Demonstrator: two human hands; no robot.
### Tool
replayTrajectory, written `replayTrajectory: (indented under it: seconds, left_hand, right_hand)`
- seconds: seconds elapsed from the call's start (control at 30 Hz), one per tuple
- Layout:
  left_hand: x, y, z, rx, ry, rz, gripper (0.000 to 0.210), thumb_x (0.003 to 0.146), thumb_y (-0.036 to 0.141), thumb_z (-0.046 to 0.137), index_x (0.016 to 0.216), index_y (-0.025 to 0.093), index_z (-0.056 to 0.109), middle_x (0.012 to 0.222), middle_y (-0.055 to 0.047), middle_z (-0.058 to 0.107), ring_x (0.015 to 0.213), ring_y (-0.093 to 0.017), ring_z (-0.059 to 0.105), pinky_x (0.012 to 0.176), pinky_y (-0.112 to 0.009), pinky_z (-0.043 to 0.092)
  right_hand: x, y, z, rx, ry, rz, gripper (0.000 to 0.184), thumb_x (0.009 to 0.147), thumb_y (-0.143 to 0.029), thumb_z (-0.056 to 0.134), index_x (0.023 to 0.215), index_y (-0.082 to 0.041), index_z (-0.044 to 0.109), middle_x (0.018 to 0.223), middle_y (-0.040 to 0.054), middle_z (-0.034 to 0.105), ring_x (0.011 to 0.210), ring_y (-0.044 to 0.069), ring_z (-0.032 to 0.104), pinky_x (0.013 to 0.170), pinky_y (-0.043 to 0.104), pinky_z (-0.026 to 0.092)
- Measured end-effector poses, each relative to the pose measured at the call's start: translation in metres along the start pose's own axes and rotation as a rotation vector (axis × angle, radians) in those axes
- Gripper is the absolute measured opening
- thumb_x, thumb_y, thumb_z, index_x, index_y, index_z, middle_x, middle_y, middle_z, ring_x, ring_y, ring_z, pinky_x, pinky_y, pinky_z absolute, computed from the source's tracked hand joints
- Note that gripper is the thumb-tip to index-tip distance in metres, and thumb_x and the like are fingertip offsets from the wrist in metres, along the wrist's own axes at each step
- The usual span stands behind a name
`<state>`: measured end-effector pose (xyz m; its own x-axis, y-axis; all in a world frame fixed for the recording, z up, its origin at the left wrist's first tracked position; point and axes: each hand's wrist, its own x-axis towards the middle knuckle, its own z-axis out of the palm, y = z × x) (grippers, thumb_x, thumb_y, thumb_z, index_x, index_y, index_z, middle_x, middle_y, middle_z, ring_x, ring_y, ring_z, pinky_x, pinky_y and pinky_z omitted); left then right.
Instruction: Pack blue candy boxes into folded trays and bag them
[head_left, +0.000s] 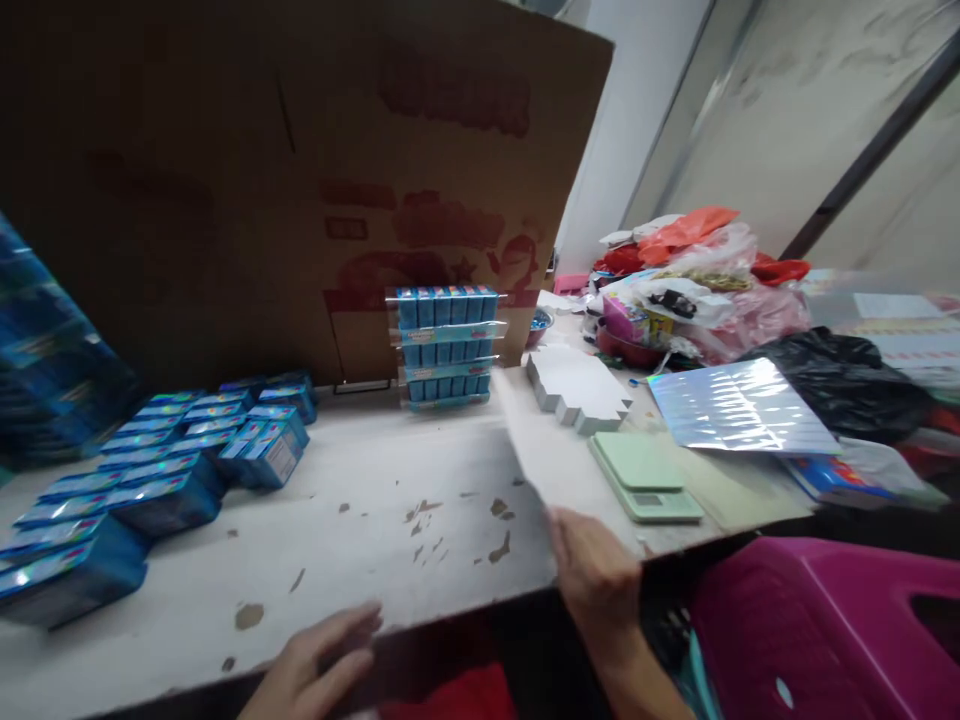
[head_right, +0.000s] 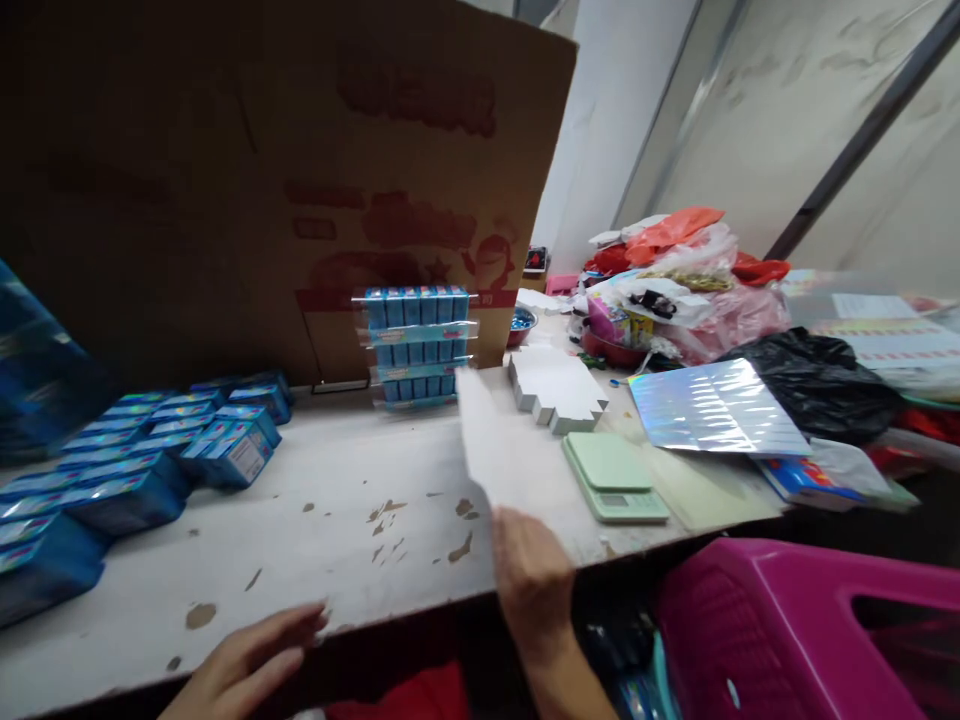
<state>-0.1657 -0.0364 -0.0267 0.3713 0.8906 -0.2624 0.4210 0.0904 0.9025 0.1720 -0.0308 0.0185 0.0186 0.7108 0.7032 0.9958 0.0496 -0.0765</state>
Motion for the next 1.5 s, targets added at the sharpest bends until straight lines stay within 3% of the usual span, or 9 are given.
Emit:
replayTrajectory:
  seconds: [0.23, 0.37, 0.47, 0.67, 0.83, 0.93, 1.03, 1.33, 1.5]
  left_hand:
    - [0.022, 0.042, 0.016, -1.066, -0.173, -0.22, 0.056, 0.078, 0.057, 0.038, 0.118, 0.018, 0.047, 0.115, -0.013, 0.055, 0.098, -0.025, 0.056, 0.083, -0.043, 0.045]
    - [0.012, 0.031, 0.007, -1.266, -0.063, -0.172, 0.048, 0.078, 0.054, 0.041, 0.113, 0.022, 0.049, 0.106, -0.008, 0.06, 0.09, -0.024, 0.059, 0.082, -0.046, 0.045]
    - [0.01, 0.021, 0.006, -1.244, 0.056, -0.183, 0.043, 0.078, 0.047, 0.048, 0.113, 0.022, 0.047, 0.105, -0.008, 0.061, 0.092, -0.025, 0.059, 0.08, -0.046, 0.046]
    - [0.033, -0.015, -0.02, -0.809, 0.424, -0.125, 0.034, 0.07, 0.022, 0.059, 0.101, 0.011, 0.051, 0.091, -0.011, 0.065, 0.082, -0.022, 0.062, 0.074, -0.035, 0.048]
    - [0.02, -0.048, -0.064, 0.184, 0.604, -0.008, 0.052, 0.068, 0.034, 0.059, 0.116, 0.014, 0.047, 0.115, -0.013, 0.053, 0.105, -0.027, 0.05, 0.09, -0.042, 0.038]
    - [-0.004, -0.06, -0.073, 0.669, 0.381, 0.26, 0.07, 0.064, 0.047, 0.063, 0.125, 0.022, 0.04, 0.133, -0.01, 0.037, 0.12, -0.029, 0.033, 0.098, -0.044, 0.026]
    - [-0.017, -0.068, -0.064, 0.842, 0.098, 0.437, 0.058, 0.072, 0.042, 0.058, 0.125, 0.029, 0.038, 0.132, -0.005, 0.041, 0.122, -0.025, 0.032, 0.1, -0.044, 0.023]
    - [-0.013, -0.06, -0.051, 0.774, 0.311, 0.382, 0.015, 0.082, 0.018, 0.046, 0.086, 0.023, 0.059, 0.103, -0.001, 0.062, 0.107, -0.018, 0.046, 0.091, -0.037, 0.032]
    - [-0.011, -0.027, -0.052, 1.044, 0.076, 0.408, 0.013, 0.08, 0.013, 0.044, 0.073, 0.018, 0.054, 0.08, -0.001, 0.062, 0.087, -0.018, 0.052, 0.074, -0.034, 0.039]
  right_hand:
    - [-0.046, -0.135, 0.011, 0.445, -0.236, -0.08, 0.025, 0.085, -0.025, 0.044, 0.063, -0.019, 0.055, 0.059, 0.002, 0.055, 0.06, 0.015, 0.05, 0.055, 0.027, 0.035]
    - [-0.037, -0.149, 0.009, 0.733, -0.354, -0.045, 0.024, 0.085, -0.026, 0.048, 0.063, -0.023, 0.059, 0.062, -0.0017, 0.058, 0.063, 0.012, 0.053, 0.057, 0.023, 0.039]
    - [-0.028, -0.13, 0.002, 0.7, -0.234, -0.099, 0.017, 0.084, -0.021, 0.048, 0.074, -0.023, 0.062, 0.069, 0.0, 0.061, 0.066, 0.013, 0.056, 0.062, 0.024, 0.042]
    - [-0.011, -0.045, 0.008, 0.088, 0.25, -0.312, 0.024, 0.074, -0.019, 0.062, 0.098, -0.018, 0.059, 0.081, 0.0055, 0.066, 0.074, 0.018, 0.058, 0.07, 0.029, 0.042]
    - [-0.029, -0.014, 0.036, -0.072, -0.101, -0.359, 0.024, 0.082, -0.036, 0.05, 0.089, -0.016, 0.062, 0.084, 0.0064, 0.064, 0.071, 0.017, 0.058, 0.065, 0.028, 0.042]
    - [-0.05, -0.039, 0.044, 0.144, -0.311, -0.497, 0.039, 0.081, -0.042, 0.048, 0.11, -0.017, 0.054, 0.109, 0.0103, 0.058, 0.1, 0.023, 0.052, 0.082, 0.035, 0.042]
    - [-0.061, -0.081, 0.054, 0.294, -0.509, -0.639, 0.061, 0.075, -0.039, 0.055, 0.129, -0.017, 0.035, 0.131, 0.0092, 0.039, 0.121, 0.027, 0.032, 0.094, 0.041, 0.034]
    - [-0.081, -0.158, 0.08, 0.607, -0.344, -0.682, 0.046, 0.073, -0.006, 0.037, 0.116, -0.017, 0.051, 0.107, 0.0086, 0.06, 0.096, 0.021, 0.052, 0.083, 0.039, 0.044]
    - [-0.083, -0.148, 0.072, 0.566, -0.426, -0.786, 0.058, 0.072, -0.008, 0.04, 0.128, -0.018, 0.038, 0.121, 0.0055, 0.051, 0.109, 0.022, 0.047, 0.089, 0.038, 0.043]
